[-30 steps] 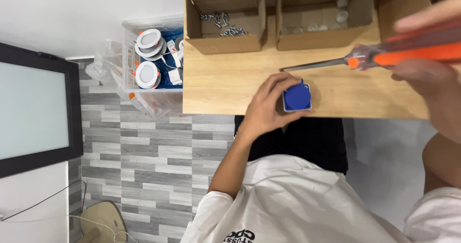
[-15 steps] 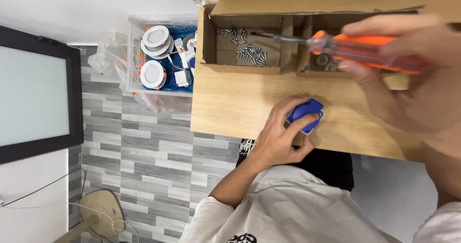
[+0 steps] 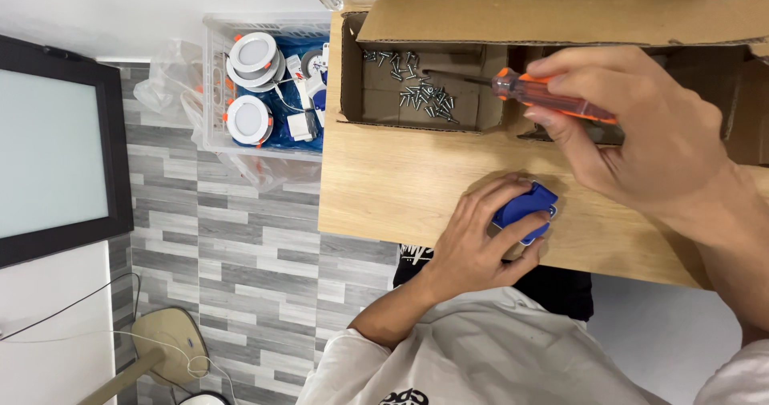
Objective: The person assembles a small electrical box by placing a blue plastic cover onto a white box, inserting a black component, and securing it with four screws using a screwdriver. The person then places the assembled unit into a plastic bin.
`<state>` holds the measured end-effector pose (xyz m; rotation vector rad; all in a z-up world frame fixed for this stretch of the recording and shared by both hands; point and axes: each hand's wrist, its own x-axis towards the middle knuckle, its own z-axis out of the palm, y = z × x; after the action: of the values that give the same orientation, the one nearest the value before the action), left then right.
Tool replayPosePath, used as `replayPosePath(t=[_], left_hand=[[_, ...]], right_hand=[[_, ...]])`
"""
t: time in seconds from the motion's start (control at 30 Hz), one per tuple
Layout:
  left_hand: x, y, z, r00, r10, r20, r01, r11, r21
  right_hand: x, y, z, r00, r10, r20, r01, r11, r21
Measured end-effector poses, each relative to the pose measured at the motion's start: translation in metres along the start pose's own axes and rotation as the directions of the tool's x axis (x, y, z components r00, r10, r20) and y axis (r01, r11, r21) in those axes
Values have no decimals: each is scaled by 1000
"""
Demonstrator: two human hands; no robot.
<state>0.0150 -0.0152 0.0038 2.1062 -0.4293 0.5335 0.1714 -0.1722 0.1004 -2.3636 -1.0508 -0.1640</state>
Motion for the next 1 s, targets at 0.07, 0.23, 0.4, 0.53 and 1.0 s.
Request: replayPosePath(t=[0.07, 0.23, 0.4, 0.53, 1.0], left_hand=[[1, -1, 0, 1000, 12, -7, -12, 1000, 8], [0, -1, 1, 1000, 13, -14, -13, 1000, 22], [-1, 1, 1, 1000, 22, -22, -22, 999, 23], [-5, 2, 1, 999, 12, -33, -12, 1000, 18], [-19, -5, 5, 995, -29, -92, 20, 995, -97]], right_hand=[[2, -2, 3, 1000, 21, 8, -21, 1000, -5], [0, 0, 4, 1000, -3, 4, 3, 1000, 22], [-8, -2, -6, 989, -99, -113, 117, 979, 168], [-26, 8, -13, 985, 6, -175, 58, 932, 358], [-97, 7, -20, 881, 21, -474, 212, 876, 433]])
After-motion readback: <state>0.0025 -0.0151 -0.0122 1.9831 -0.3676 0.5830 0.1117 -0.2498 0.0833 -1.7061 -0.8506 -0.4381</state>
